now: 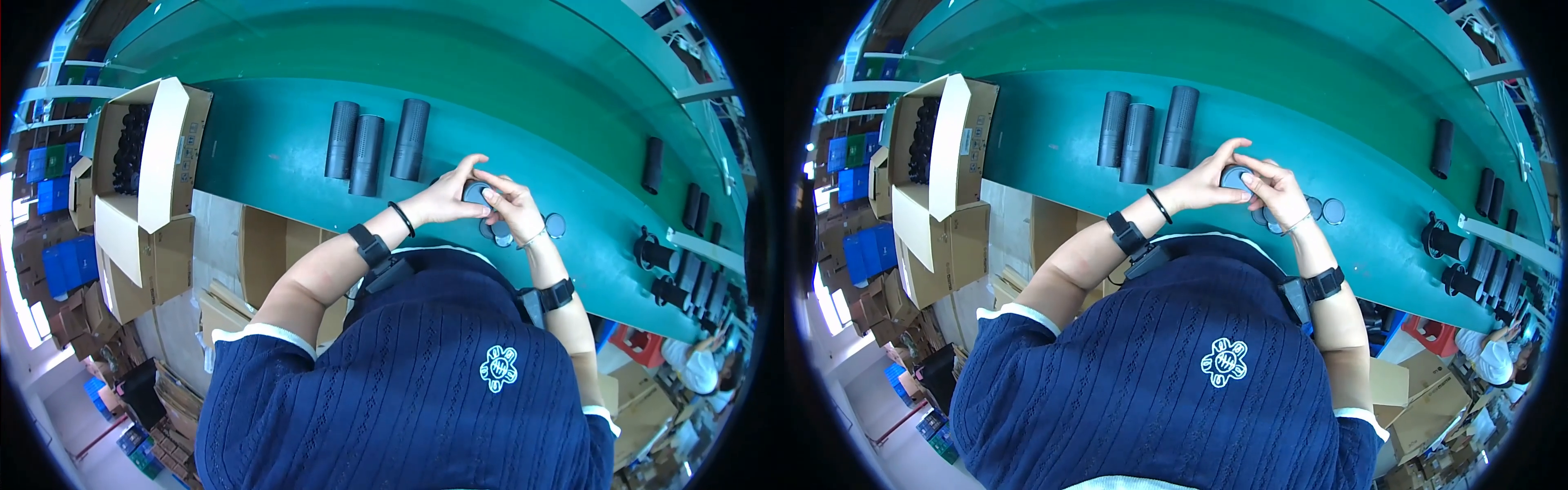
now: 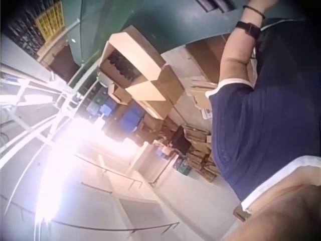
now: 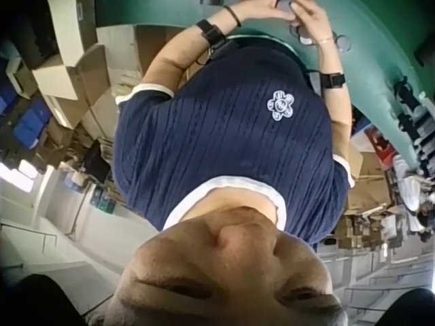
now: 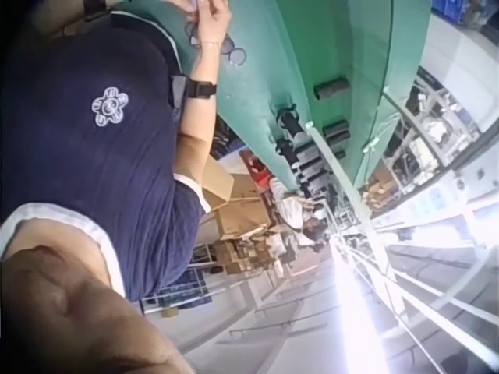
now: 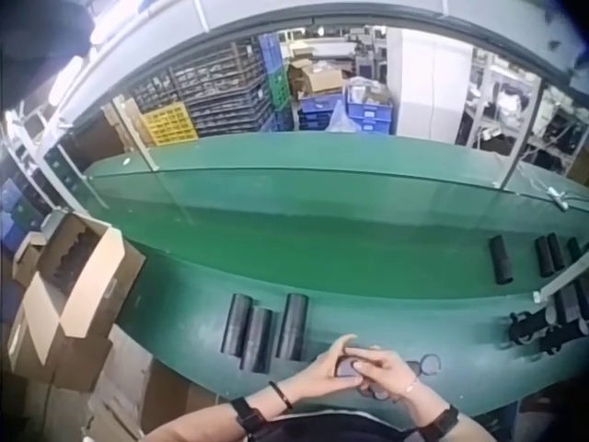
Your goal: The person removes binoculars from a box, places them on a workbench, and fits lens caps onto them by hand. After capping the binoculars, the person places them into a different box and then arranges cardboard sheets inside another box.
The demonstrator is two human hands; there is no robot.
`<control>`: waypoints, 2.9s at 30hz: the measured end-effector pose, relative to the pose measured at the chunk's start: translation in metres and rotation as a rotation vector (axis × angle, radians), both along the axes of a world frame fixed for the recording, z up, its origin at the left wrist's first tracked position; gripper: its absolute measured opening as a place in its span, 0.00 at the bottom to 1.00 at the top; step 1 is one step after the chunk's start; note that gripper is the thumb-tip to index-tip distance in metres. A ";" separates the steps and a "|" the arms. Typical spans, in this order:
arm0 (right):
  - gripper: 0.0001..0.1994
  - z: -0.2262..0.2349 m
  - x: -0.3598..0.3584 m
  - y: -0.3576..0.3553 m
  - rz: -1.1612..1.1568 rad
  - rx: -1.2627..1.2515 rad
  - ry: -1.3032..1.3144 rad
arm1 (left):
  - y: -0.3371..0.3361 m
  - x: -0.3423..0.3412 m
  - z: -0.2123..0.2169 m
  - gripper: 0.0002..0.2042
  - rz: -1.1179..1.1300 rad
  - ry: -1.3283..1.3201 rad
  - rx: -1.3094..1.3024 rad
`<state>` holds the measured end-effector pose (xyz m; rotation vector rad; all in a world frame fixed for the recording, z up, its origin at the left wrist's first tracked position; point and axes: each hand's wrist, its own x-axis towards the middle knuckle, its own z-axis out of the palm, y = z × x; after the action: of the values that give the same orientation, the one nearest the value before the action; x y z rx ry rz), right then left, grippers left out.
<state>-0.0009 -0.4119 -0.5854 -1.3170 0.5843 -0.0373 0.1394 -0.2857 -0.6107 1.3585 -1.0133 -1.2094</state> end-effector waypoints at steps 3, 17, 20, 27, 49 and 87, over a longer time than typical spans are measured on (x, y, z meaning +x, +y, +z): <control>0.14 -0.002 0.004 0.000 0.020 -0.028 0.003 | -0.003 0.003 0.004 0.40 0.000 0.036 -0.038; 0.41 -0.065 -0.019 -0.090 -0.112 -0.575 0.031 | -0.057 0.050 0.013 0.32 0.523 -0.442 0.170; 0.34 -0.099 -0.042 -0.202 -0.488 -0.895 0.107 | -0.041 0.092 -0.012 0.45 0.502 -1.214 0.527; 0.35 -0.145 -0.121 -0.347 -0.549 -1.107 0.758 | -0.051 0.106 -0.043 0.47 0.327 -0.706 0.636; 0.39 0.016 -0.031 -0.036 0.153 -0.466 0.036 | 0.001 0.042 0.028 0.23 0.017 -0.412 -0.066; 0.36 0.031 0.042 -0.005 0.648 -0.851 -0.131 | 0.030 0.063 0.036 0.10 0.004 -0.803 -0.178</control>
<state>0.0412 -0.4172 -0.5545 -2.2614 -0.0258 0.1784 0.2023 -0.2559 -0.5752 1.7328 -1.6181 -0.5242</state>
